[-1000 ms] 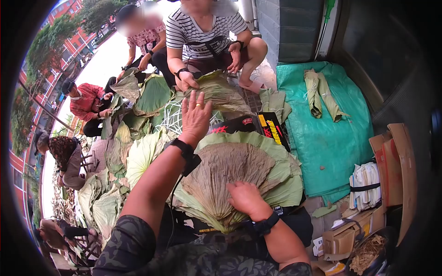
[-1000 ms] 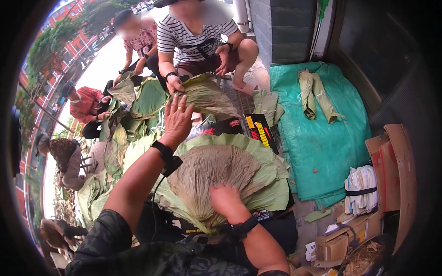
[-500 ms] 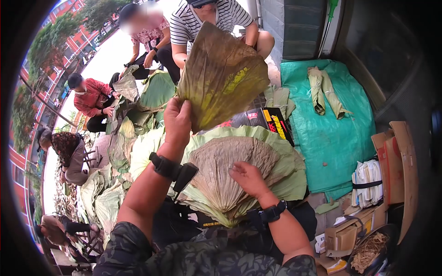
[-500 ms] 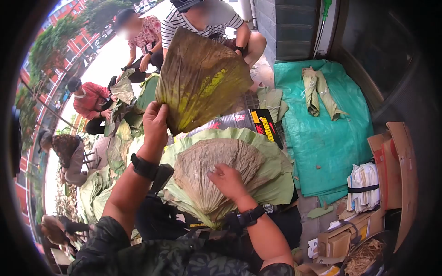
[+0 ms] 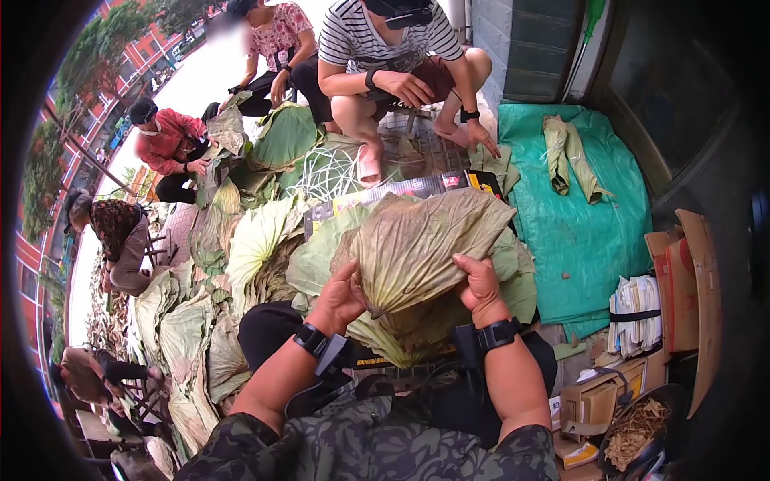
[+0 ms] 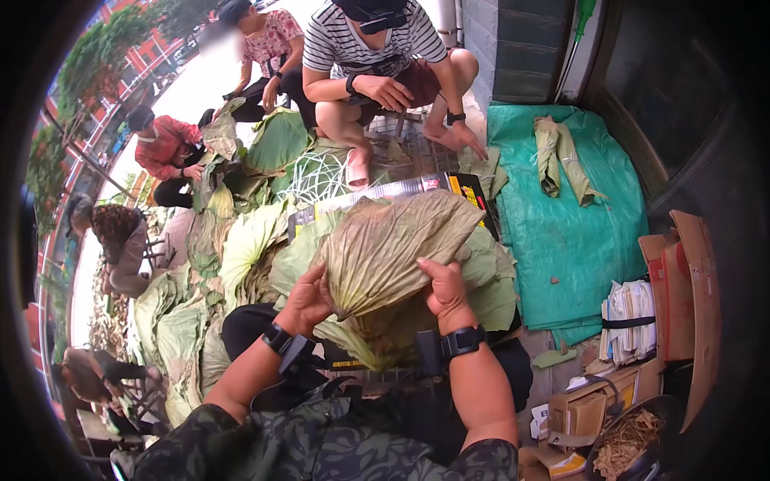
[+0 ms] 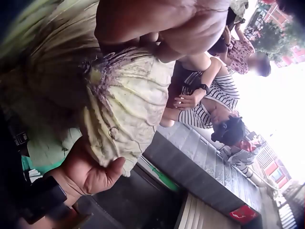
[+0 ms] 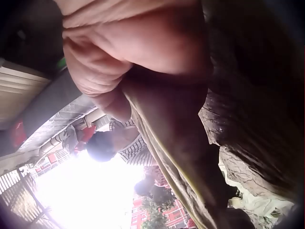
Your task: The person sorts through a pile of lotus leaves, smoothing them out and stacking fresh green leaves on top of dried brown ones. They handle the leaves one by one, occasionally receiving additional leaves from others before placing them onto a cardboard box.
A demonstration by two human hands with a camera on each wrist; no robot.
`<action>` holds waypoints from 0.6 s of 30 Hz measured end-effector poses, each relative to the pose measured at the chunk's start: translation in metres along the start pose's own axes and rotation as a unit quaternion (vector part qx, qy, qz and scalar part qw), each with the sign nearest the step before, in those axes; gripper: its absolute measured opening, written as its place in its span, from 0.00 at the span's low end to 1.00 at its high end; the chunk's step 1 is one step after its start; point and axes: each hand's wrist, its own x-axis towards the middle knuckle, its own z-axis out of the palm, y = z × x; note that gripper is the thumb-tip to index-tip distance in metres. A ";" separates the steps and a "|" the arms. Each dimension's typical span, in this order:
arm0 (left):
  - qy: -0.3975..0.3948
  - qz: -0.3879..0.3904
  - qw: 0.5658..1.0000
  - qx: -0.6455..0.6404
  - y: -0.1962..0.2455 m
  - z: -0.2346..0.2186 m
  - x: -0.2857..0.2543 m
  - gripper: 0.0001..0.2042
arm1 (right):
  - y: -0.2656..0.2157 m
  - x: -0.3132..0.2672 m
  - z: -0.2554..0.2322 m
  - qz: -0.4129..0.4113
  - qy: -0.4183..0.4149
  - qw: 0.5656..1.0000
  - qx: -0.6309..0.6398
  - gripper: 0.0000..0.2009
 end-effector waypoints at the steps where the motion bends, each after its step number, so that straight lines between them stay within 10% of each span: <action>1: 0.000 0.000 1.000 -0.001 0.004 0.002 -0.001 0.17 | 0.000 -0.002 0.001 -0.005 0.004 1.000 -0.028 0.17; 5: -0.044 0.043 0.997 0.050 0.011 0.020 -0.003 0.15 | -0.003 0.002 -0.003 0.028 0.003 0.996 -0.080 0.16; 8: 0.037 0.347 0.884 0.310 0.007 0.011 0.004 0.16 | -0.001 0.017 -0.008 0.048 0.013 0.990 -0.134 0.18; 14: 0.209 0.202 0.892 0.347 -0.020 -0.020 0.006 0.15 | 0.013 0.040 -0.022 -0.006 0.069 0.994 -0.089 0.17; 17: 0.233 0.171 0.892 0.349 -0.021 -0.028 0.006 0.11 | 0.013 0.045 -0.031 0.026 0.116 0.966 -0.230 0.19; 18: 0.233 0.199 0.877 0.370 -0.019 -0.035 0.010 0.10 | 0.021 0.053 -0.042 -0.093 0.144 0.927 -0.332 0.19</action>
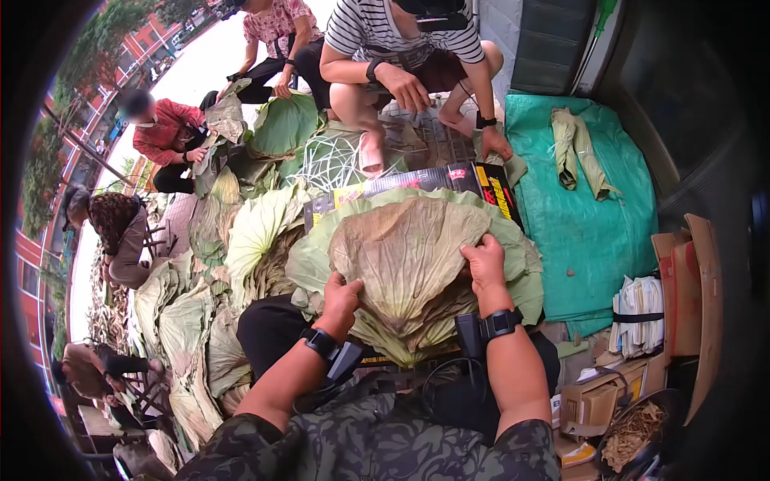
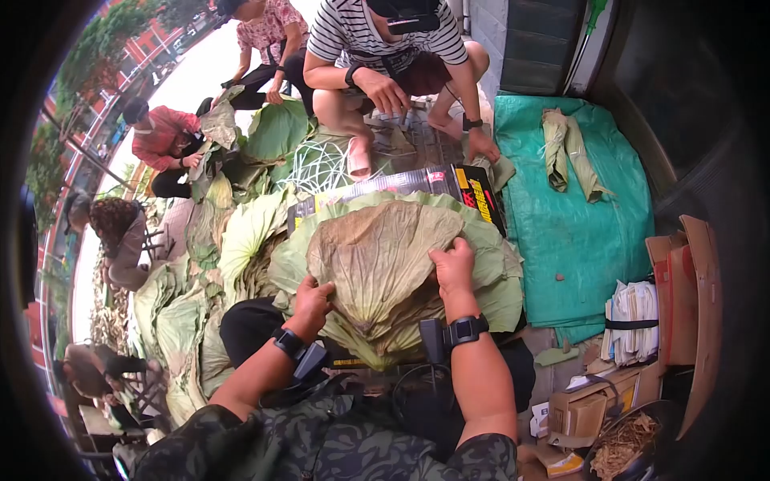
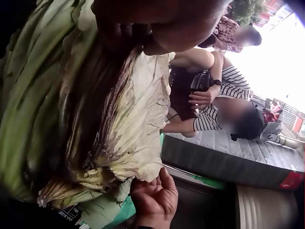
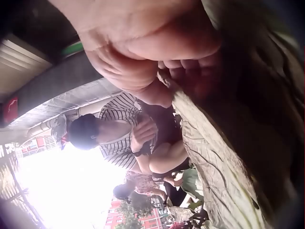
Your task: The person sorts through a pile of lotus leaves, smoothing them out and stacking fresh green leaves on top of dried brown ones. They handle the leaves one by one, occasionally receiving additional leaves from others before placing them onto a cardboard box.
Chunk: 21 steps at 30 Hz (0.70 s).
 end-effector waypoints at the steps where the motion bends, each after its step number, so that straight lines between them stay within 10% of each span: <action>1: 0.010 0.032 0.999 0.018 0.001 -0.001 0.001 0.09 | 0.001 0.001 0.003 -0.120 0.061 0.987 -0.093 0.20; 12: 0.001 -0.040 0.997 0.066 -0.010 -0.007 -0.001 0.16 | -0.016 -0.009 -0.005 -0.005 0.083 0.907 -0.412 0.31; 15: 0.107 0.037 0.981 0.160 -0.019 -0.013 0.004 0.26 | -0.039 -0.021 -0.003 -0.075 0.128 0.879 -0.454 0.38; 17: 0.158 0.242 0.909 0.300 -0.005 -0.014 -0.004 0.34 | -0.046 -0.026 0.003 -0.213 0.131 0.849 -0.466 0.37; 18: 0.134 0.350 0.846 0.379 -0.002 -0.016 -0.001 0.34 | -0.048 -0.030 0.007 -0.346 0.128 0.802 -0.470 0.35; 21: 0.025 0.441 0.783 0.438 0.022 0.004 -0.001 0.34 | -0.056 -0.053 0.025 -0.384 -0.050 0.806 -0.447 0.31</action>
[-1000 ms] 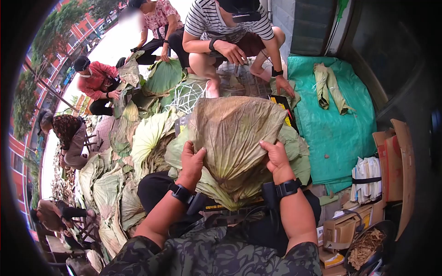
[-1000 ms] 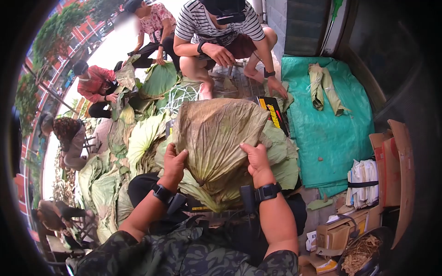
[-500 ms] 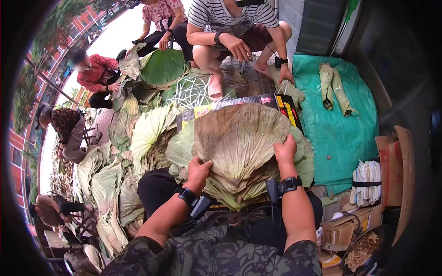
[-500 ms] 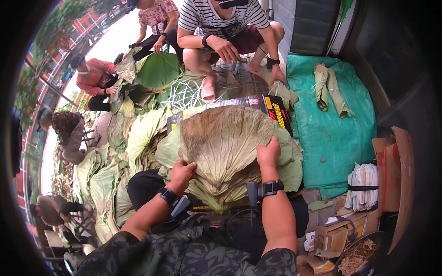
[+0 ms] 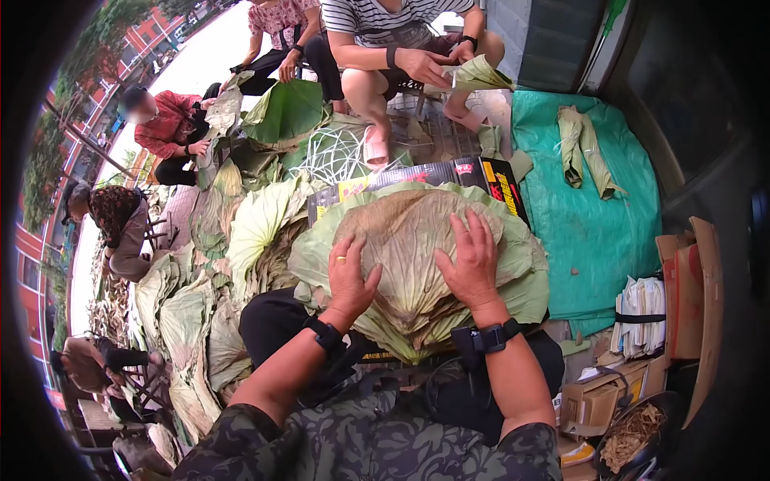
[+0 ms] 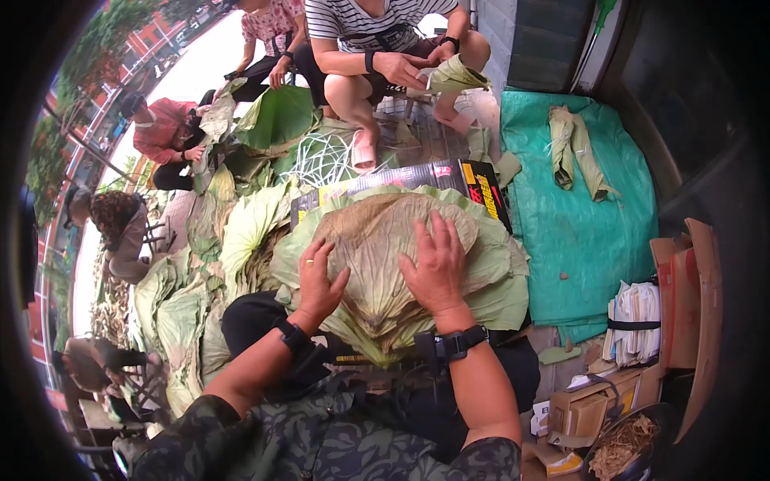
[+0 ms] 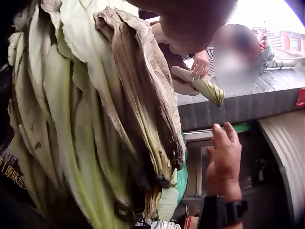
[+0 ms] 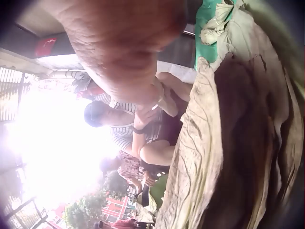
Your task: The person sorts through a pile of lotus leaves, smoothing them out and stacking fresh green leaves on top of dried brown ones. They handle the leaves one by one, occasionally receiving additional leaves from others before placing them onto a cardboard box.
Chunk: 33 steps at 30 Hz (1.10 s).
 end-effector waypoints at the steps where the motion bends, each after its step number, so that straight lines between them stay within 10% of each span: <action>1: -0.002 0.001 1.000 0.000 0.006 0.005 0.007 0.34 | -0.007 -0.003 -0.002 0.003 0.000 1.000 0.000 0.31; 3: -0.097 0.056 0.991 0.069 0.017 0.014 0.018 0.33 | -0.014 -0.009 -0.007 0.030 -0.293 0.954 -0.062 0.29; 6: -0.305 -0.075 0.943 0.105 0.008 0.028 0.022 0.34 | -0.001 -0.019 0.001 0.061 -0.359 0.928 -0.075 0.29; 15: -0.328 -0.077 0.938 0.077 0.001 0.024 0.025 0.34 | 0.006 -0.012 -0.001 0.056 -0.412 0.907 -0.070 0.23; 21: -0.238 0.069 0.968 0.035 0.040 0.047 0.068 0.35 | -0.002 -0.010 -0.003 0.056 -0.428 0.898 -0.086 0.23; 24: -0.254 0.115 0.959 0.053 0.049 0.065 0.082 0.36 | 0.000 -0.012 -0.001 0.072 -0.425 0.900 -0.063 0.20; 26: -0.396 0.082 0.908 0.110 0.052 0.073 0.084 0.37 | 0.005 -0.016 0.003 0.066 -0.413 0.907 -0.053 0.20; 33: -0.377 0.103 0.915 0.094 0.033 0.069 0.074 0.35 | 0.004 -0.006 -0.003 0.049 -0.443 0.893 -0.066 0.25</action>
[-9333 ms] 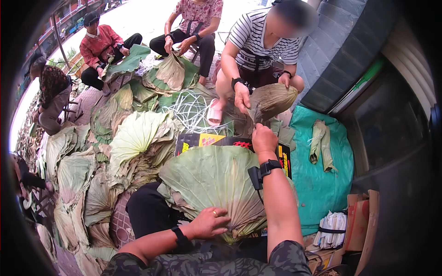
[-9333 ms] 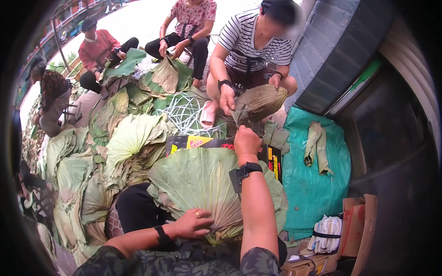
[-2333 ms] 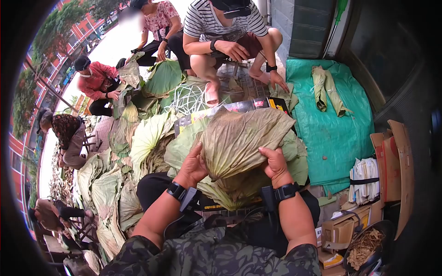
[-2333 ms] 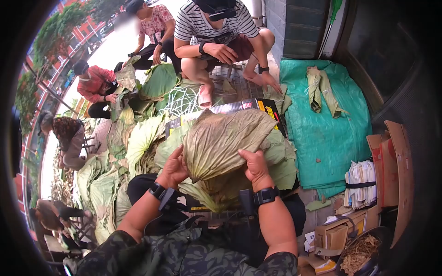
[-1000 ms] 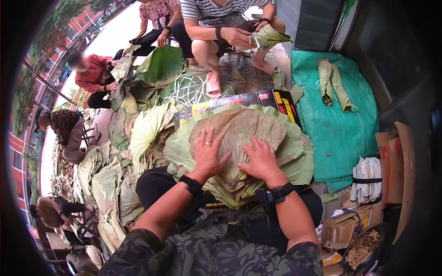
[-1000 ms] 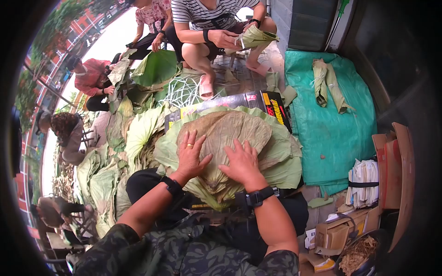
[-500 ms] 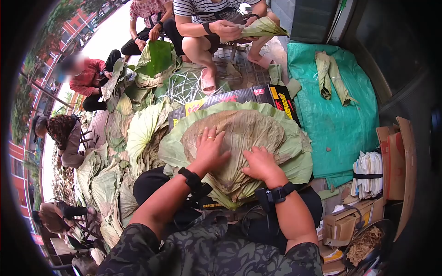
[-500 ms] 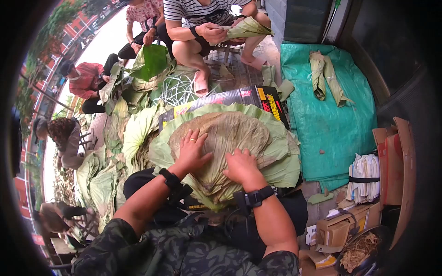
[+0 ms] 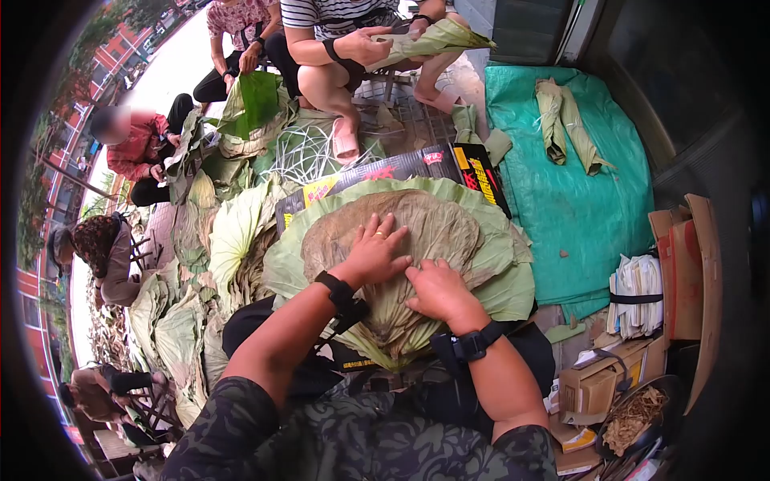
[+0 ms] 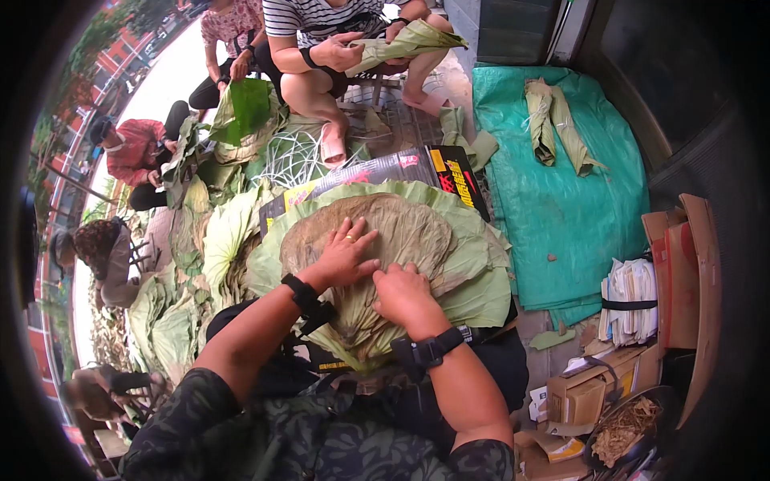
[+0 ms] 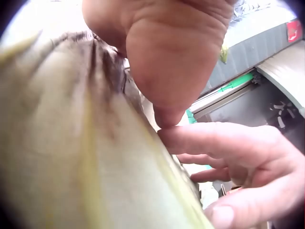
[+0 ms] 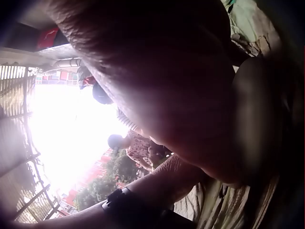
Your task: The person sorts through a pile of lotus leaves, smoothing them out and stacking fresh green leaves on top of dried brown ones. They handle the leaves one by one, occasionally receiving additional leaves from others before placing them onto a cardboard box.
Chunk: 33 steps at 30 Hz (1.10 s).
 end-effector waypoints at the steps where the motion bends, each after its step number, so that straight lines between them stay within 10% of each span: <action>1: 0.015 -0.005 1.000 0.004 -0.002 -0.002 -0.008 0.34 | 0.000 0.001 -0.001 0.001 0.001 1.000 0.002 0.25; 18: 0.132 -0.094 0.979 -0.121 -0.066 0.051 -0.088 0.30 | 0.012 0.005 0.010 -0.025 0.043 0.998 0.047 0.24; 25: 0.193 -0.076 0.978 0.016 0.005 0.013 -0.097 0.30 | 0.014 0.005 0.015 -0.026 0.058 0.997 0.052 0.22; 29: -0.009 -0.007 0.998 -0.069 0.035 0.015 -0.101 0.30 | 0.010 0.001 0.008 -0.019 0.048 0.998 0.039 0.21; 33: 0.019 0.008 0.997 -0.070 0.029 0.028 -0.103 0.31 | 0.015 0.002 0.007 0.003 0.059 0.998 0.037 0.20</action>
